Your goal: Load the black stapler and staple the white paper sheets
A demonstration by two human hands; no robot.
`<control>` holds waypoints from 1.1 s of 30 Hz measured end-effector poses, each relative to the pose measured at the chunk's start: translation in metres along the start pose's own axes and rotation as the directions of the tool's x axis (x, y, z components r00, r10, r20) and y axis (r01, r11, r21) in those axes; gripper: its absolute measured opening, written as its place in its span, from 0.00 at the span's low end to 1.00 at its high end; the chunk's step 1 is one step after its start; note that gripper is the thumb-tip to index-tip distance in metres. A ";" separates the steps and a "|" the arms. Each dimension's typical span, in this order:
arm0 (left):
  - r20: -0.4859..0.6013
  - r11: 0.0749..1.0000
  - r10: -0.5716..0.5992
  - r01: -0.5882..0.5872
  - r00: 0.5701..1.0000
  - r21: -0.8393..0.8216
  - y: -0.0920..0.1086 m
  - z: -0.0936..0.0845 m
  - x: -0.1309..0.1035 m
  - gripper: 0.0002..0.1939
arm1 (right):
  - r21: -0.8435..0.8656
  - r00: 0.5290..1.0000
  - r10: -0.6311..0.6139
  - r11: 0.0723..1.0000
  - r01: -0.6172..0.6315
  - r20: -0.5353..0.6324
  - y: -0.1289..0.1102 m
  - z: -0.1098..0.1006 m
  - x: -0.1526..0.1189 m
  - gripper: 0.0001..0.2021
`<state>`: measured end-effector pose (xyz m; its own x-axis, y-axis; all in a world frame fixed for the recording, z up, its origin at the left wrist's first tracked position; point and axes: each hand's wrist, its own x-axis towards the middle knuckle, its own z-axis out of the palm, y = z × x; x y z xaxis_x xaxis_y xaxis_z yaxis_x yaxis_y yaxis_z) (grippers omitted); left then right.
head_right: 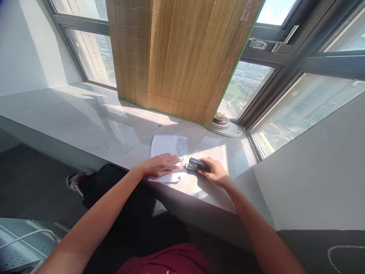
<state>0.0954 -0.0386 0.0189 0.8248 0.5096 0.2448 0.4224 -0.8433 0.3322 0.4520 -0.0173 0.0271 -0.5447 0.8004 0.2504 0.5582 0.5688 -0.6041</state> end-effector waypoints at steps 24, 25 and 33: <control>0.036 0.999 0.018 -0.020 0.999 0.050 0.020 0.010 0.007 0.30 | 0.003 0.972 -0.220 0.975 0.221 0.077 -0.032 0.014 0.016 0.25; 0.035 0.999 0.014 -0.015 0.999 0.043 0.020 0.010 0.007 0.29 | 0.004 0.966 -0.253 0.967 0.253 0.054 -0.033 0.019 0.018 0.24; 0.040 1.000 -0.019 0.020 0.999 -0.010 0.017 0.014 0.006 0.26 | -0.159 0.950 -0.308 0.937 0.311 0.044 -0.036 0.030 0.017 0.21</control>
<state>0.1130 -0.0524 0.0135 0.8308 0.5185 0.2021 0.4348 -0.8315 0.3458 0.4040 -0.0298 0.0299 -0.7170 0.5774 0.3907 0.4534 0.8119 -0.3677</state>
